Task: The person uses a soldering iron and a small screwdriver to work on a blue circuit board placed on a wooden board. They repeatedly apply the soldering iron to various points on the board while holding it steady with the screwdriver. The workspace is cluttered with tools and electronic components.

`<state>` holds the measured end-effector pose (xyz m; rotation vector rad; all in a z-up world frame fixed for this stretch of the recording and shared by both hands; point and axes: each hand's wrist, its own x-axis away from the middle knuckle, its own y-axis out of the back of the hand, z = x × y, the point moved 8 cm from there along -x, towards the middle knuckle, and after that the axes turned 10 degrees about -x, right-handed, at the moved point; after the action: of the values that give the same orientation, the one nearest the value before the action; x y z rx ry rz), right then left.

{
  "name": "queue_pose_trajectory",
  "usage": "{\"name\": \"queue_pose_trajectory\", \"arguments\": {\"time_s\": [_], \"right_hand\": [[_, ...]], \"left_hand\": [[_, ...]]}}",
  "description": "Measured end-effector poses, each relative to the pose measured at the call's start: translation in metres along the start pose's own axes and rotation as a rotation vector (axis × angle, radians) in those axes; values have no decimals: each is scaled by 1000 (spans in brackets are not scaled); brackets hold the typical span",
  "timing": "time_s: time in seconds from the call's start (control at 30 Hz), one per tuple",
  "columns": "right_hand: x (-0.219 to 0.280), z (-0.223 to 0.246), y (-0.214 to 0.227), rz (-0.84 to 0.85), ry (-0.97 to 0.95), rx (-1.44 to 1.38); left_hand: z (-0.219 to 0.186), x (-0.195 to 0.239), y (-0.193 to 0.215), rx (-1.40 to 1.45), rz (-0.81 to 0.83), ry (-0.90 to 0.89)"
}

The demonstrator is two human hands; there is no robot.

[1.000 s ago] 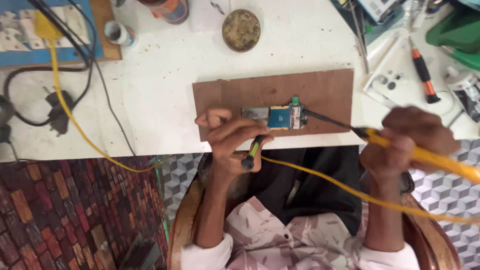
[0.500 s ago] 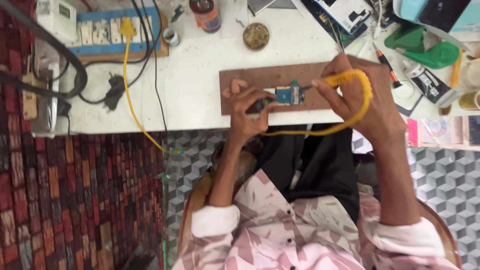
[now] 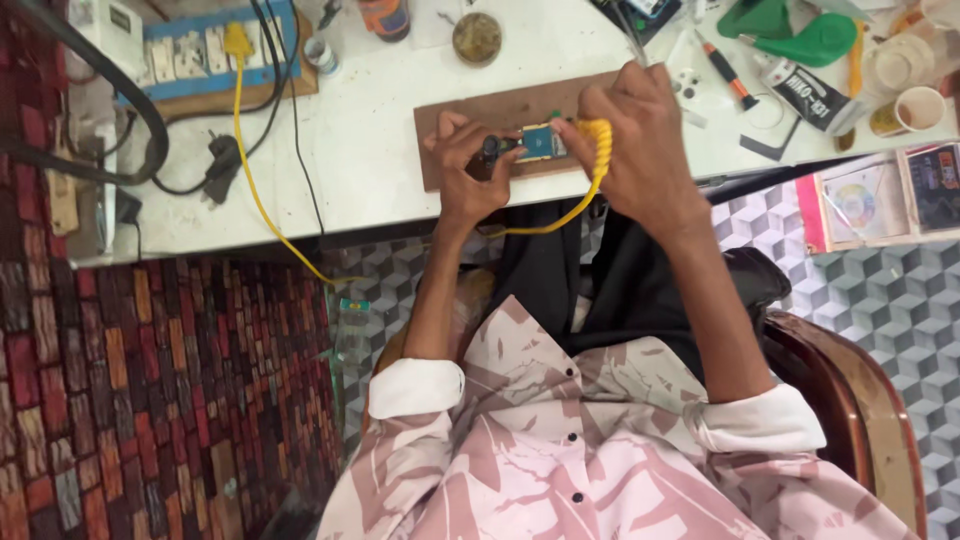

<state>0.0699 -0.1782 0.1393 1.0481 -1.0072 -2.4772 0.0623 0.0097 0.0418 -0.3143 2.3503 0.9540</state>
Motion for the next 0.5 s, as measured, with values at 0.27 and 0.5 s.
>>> {"name": "queue_pose_trajectory", "arguments": {"time_s": [0.27,0.5], "right_hand": [[2,-4,10,-14,-49,-44],[10,-8,11,25,-33,-65]], "left_hand": [[-6,-5,1,24,6,-13],[3,-6,-2,20,-20,-57]]}}
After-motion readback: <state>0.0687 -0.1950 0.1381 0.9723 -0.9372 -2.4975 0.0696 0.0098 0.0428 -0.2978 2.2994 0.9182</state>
